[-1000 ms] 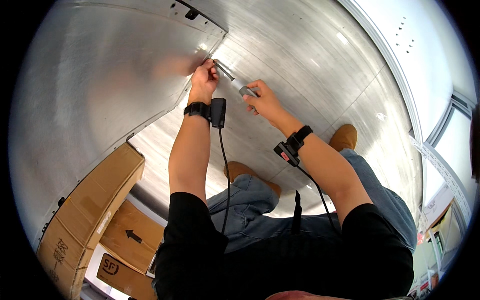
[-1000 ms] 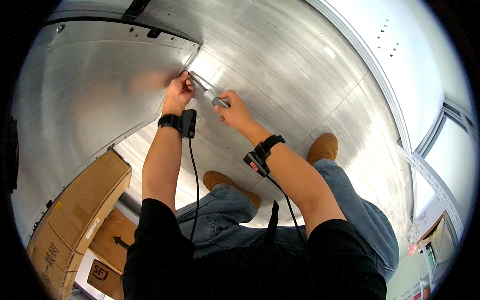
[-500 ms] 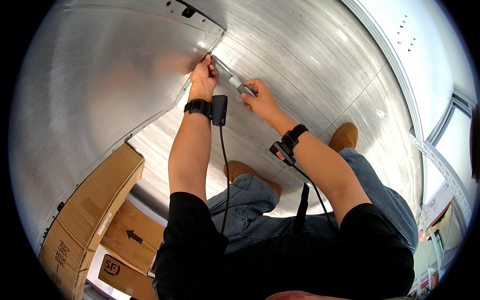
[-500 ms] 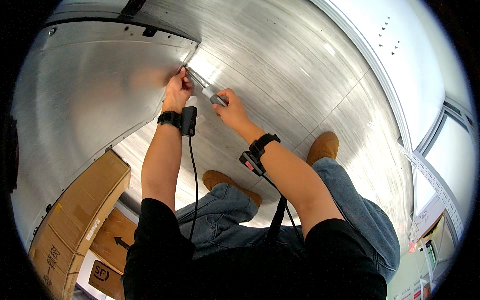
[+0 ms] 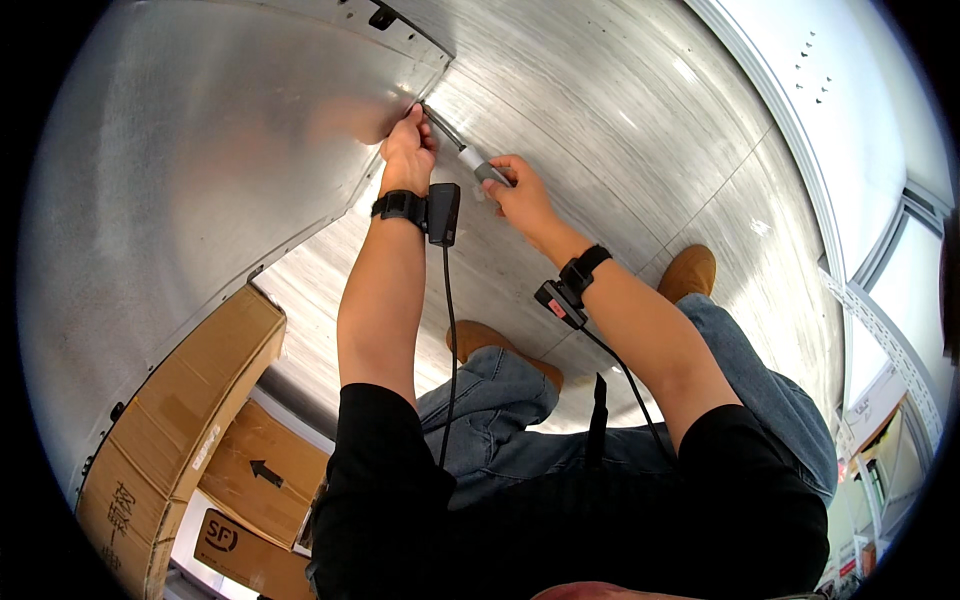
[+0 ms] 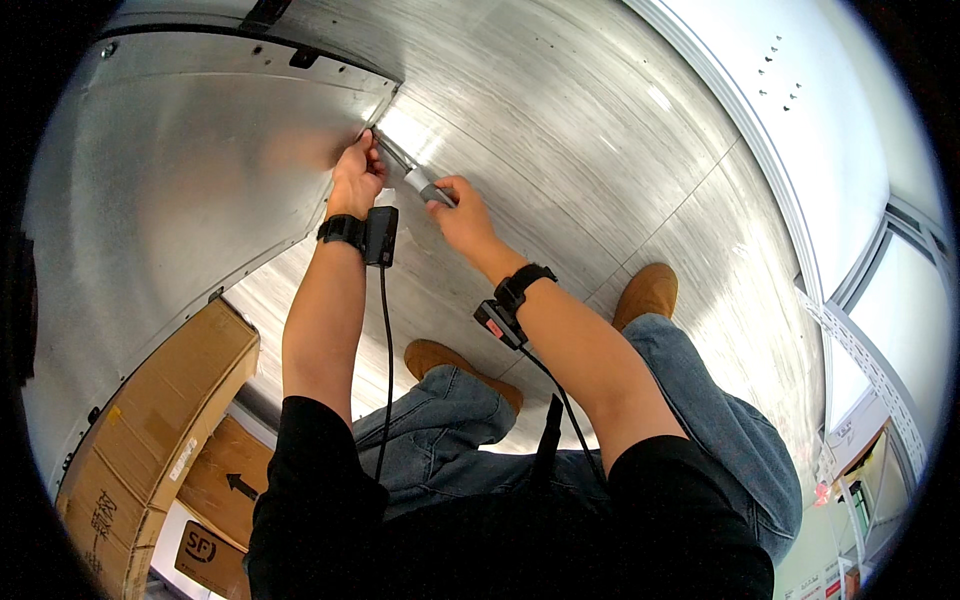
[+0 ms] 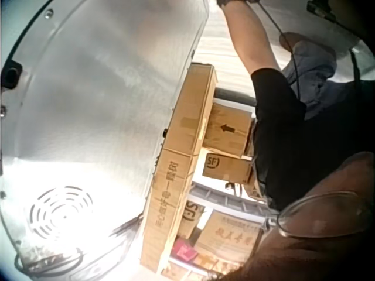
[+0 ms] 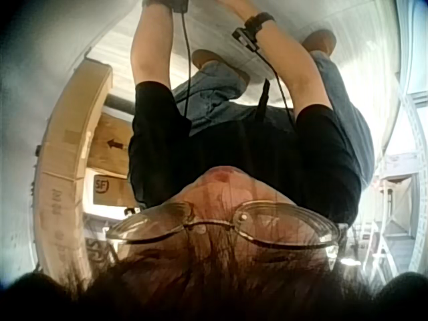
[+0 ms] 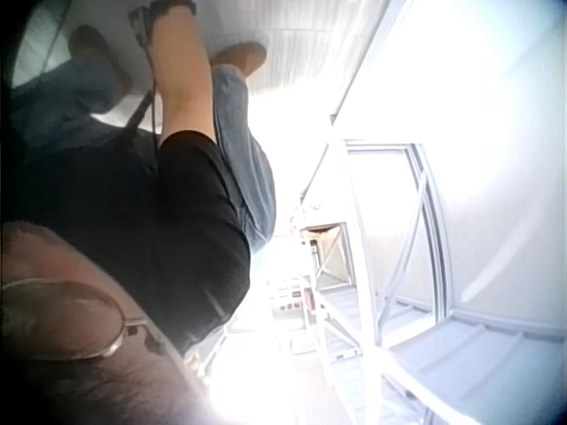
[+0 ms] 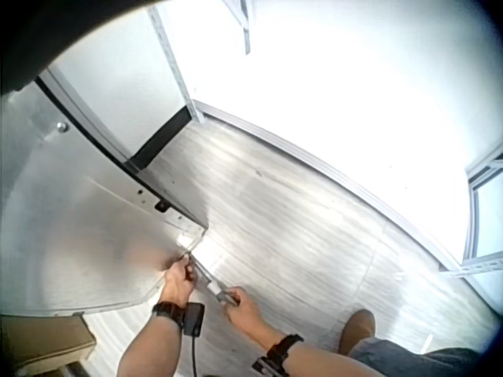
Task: The person uses a screwdriver to fasten screws into the back panel of a white appliance, then wipes the top surface with a blue cloth.
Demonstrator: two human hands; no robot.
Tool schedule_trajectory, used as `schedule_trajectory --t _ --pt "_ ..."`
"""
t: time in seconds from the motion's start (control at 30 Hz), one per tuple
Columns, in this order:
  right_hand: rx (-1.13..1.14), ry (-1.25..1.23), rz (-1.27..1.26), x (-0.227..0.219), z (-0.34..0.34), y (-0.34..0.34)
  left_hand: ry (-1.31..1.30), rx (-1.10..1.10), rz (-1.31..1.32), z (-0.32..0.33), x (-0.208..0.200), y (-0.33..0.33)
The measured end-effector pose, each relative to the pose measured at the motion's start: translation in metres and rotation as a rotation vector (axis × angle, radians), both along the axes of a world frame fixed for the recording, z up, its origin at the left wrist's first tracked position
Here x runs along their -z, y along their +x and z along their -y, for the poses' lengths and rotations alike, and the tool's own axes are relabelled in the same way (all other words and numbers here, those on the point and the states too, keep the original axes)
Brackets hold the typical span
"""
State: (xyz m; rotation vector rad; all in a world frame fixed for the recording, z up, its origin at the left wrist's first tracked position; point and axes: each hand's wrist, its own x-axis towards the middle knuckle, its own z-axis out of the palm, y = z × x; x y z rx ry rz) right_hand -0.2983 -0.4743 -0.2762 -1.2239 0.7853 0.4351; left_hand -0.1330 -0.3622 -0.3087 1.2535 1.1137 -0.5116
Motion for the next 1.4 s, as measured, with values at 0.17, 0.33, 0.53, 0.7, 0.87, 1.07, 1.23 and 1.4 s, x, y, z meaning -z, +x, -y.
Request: schedule_trajectory --t 0.17,0.33,0.53,0.7,0.87,1.07,1.23,1.4 --pt "0.052 -0.087 -0.017 0.011 -0.003 -0.003 -0.066 -0.02 0.024 -0.001 -0.002 -0.001" --pt "0.252 -0.033 -0.102 -0.002 -0.005 0.001 -0.087 -0.001 0.04 -0.006 0.006 0.0" --pt "0.323 -0.046 -0.037 0.005 -0.009 -0.007 -0.073 -0.003 0.034 -0.004 0.007 0.001" --pt "0.35 0.13 -0.077 0.009 0.001 -0.007 -0.058 -0.012 0.032 -0.005 0.008 0.001" --pt "0.338 -0.041 -0.117 -0.004 -0.003 -0.002 -0.051 -0.044 0.023 -0.003 0.007 0.001" --pt "0.339 0.191 -0.139 -0.003 0.007 -0.006 -0.054 -0.02 0.02 -0.003 0.006 0.001" --pt "0.335 0.009 -0.122 -0.01 0.001 -0.004 -0.068 -0.01 0.026 -0.004 0.005 0.002" --pt "0.37 0.199 -0.169 -0.011 0.005 -0.008 -0.069 -0.024 0.018 -0.005 0.005 0.003"
